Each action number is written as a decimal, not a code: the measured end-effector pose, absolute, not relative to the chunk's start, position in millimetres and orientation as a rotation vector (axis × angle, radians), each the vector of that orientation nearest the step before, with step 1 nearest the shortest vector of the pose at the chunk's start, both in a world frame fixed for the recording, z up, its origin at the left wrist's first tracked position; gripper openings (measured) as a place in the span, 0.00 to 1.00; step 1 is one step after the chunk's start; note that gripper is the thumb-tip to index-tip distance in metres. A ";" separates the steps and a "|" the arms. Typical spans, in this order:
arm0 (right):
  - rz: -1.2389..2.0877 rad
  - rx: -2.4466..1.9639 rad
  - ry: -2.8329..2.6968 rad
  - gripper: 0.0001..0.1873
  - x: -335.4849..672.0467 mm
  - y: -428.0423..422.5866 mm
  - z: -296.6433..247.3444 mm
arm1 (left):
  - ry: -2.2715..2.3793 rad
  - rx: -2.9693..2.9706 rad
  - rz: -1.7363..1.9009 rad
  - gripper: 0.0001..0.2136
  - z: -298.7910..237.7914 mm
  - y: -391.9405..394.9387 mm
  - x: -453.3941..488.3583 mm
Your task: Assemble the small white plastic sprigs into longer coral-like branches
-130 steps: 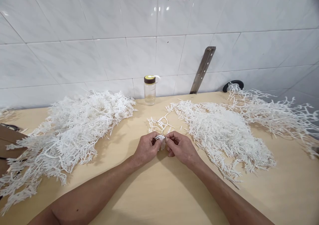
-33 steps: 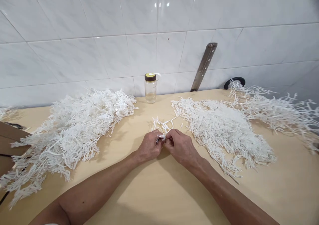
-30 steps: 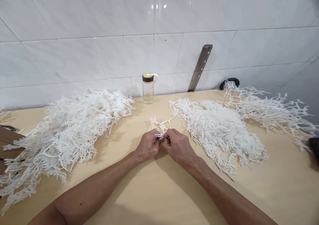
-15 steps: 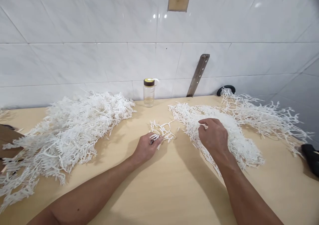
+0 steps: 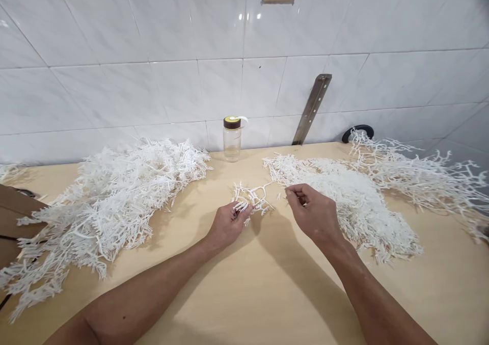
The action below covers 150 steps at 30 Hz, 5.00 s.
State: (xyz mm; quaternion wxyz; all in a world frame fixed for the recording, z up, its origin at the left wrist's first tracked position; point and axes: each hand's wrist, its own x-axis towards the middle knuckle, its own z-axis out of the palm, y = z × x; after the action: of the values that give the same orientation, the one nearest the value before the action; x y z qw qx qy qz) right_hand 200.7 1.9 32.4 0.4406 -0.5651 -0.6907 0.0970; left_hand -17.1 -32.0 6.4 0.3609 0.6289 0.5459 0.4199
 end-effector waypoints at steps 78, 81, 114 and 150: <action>1.632 -1.005 -1.705 0.04 175.0 -9.1 20.9 | 1.137 1.599 0.982 0.17 15.9 -28.6 -20.0; 1.659 -0.999 -1.711 0.06 173.2 -9.7 20.1 | 1.134 1.625 0.924 0.16 16.9 -25.6 -22.8; 1.596 -1.133 -1.590 0.14 163.0 -10.4 10.1 | 1.071 1.078 0.713 0.21 27.8 -15.4 -27.1; 1.833 -1.163 -1.222 0.21 149.2 -13.9 8.0 | 1.180 1.105 1.236 0.09 6.7 -28.4 -13.6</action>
State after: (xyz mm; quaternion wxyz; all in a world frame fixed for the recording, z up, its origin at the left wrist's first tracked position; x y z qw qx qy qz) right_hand 149.2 -13.9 8.0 0.3196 -0.4423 -0.4648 0.6973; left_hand -13.6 -28.4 6.7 0.5255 0.4618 0.4935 0.5169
